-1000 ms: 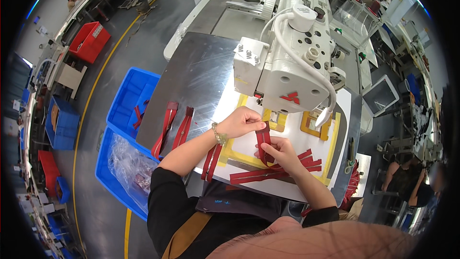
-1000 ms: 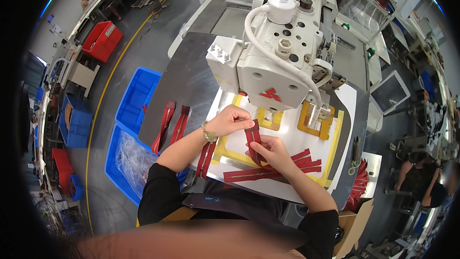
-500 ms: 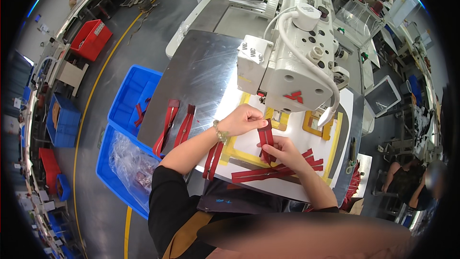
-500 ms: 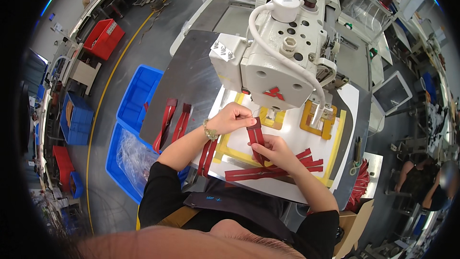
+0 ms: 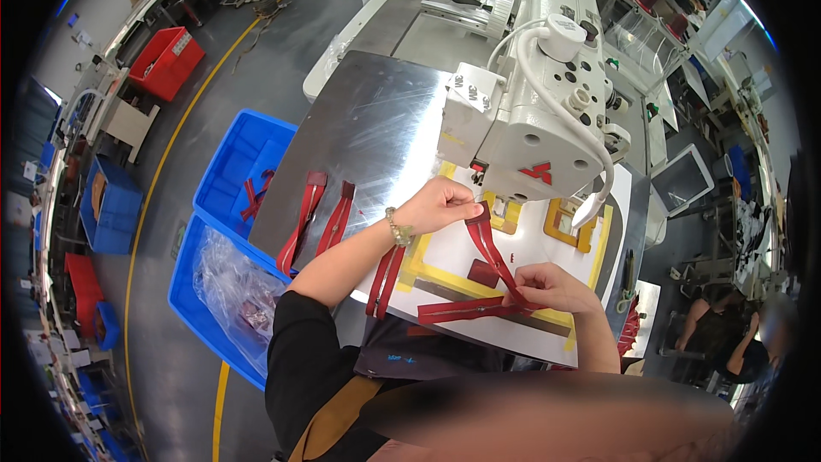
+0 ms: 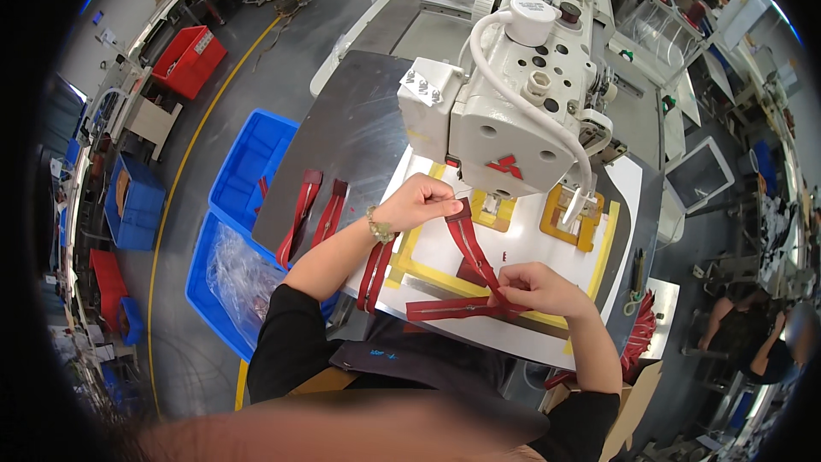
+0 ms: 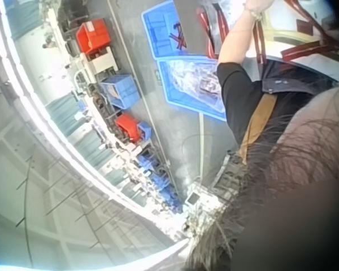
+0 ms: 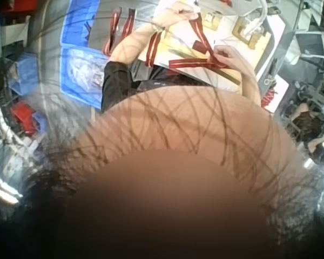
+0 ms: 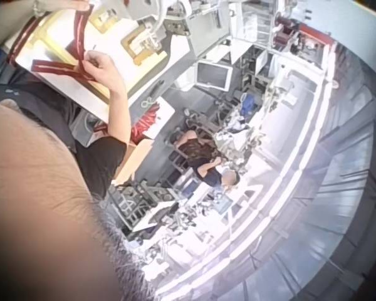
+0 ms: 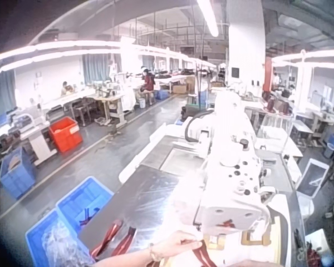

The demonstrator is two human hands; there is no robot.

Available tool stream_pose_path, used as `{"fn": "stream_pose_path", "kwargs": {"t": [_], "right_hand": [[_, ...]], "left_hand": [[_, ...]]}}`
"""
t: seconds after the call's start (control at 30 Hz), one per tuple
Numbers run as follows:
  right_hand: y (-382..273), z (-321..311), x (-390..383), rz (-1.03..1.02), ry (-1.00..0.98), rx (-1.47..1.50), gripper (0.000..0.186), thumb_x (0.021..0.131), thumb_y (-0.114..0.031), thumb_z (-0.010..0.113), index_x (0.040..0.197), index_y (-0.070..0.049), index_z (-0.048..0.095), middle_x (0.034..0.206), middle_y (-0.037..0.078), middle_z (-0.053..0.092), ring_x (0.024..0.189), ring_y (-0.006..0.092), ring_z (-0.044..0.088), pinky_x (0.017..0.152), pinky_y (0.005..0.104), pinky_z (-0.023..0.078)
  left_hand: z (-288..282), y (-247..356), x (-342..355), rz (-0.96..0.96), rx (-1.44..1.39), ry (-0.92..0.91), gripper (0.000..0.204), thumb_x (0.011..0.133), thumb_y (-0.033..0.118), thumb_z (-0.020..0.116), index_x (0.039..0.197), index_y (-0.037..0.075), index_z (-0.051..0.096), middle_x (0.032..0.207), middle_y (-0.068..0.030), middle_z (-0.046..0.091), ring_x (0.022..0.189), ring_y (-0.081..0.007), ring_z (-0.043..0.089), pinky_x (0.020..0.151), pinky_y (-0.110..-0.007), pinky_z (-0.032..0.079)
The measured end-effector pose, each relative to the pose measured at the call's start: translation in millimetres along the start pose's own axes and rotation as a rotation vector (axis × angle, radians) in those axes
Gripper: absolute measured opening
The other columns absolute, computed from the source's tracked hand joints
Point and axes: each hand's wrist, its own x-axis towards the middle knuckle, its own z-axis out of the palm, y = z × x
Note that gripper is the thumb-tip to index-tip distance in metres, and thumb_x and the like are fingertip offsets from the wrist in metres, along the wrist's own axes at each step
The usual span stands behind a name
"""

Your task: Sewing a red zipper onto fabric using an industrial sewing machine.

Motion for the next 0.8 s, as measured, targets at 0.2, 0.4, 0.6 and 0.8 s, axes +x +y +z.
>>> {"fn": "stream_pose_path", "kwargs": {"t": [0.2,0.4,0.6,0.8], "right_hand": [[-19.0,11.9,-14.6,0.026,0.115,0.227,0.008,0.091,-0.01,0.053,0.096,-0.006,0.048,0.078,0.016,0.068,0.066,0.0175,0.066,0.059,0.0222,0.048],[-6.0,51.8,-11.3,0.062,-0.01,0.735,0.033,0.089,-0.008,0.061,0.114,-0.008,0.038,0.076,0.011,0.062,0.058,0.0137,0.06,0.048,0.02,0.042],[6.2,95.9,4.0,0.148,-0.124,0.664,0.043,0.089,-0.007,0.061,0.128,-0.003,0.043,0.068,0.001,0.054,0.049,0.0025,0.043,0.045,0.0159,0.033],[28.2,114.6,17.6,0.06,-0.04,0.174,0.021,0.091,-0.014,0.062,0.107,0.0,0.063,0.067,0.001,0.059,0.056,0.0042,0.051,0.049,0.0219,0.039]], "left_hand": [[-1.4,0.7,-3.3,-0.009,-0.067,0.038,0.04,0.09,0.016,0.063,0.058,0.002,0.044,0.055,0.0074,0.032,0.055,-0.0025,0.027,0.049,-0.024,0.024],[-1.3,4.9,-3.7,-0.006,-0.082,0.026,0.039,0.091,0.016,0.062,0.059,0.002,0.046,0.056,0.0077,0.034,0.055,-0.0025,0.027,0.049,-0.024,0.024],[-5.7,-0.9,-3.8,-0.002,-0.066,-0.06,0.037,0.091,0.017,0.063,0.06,0.003,0.047,0.057,0.008,0.033,0.055,-0.0026,0.027,0.05,-0.023,0.023],[-2.7,7.5,-6.2,0.013,-0.06,-0.111,0.039,0.091,0.025,0.064,0.061,0.005,0.049,0.055,0.0089,0.031,0.053,-0.0027,0.025,0.047,-0.024,0.022]]}}
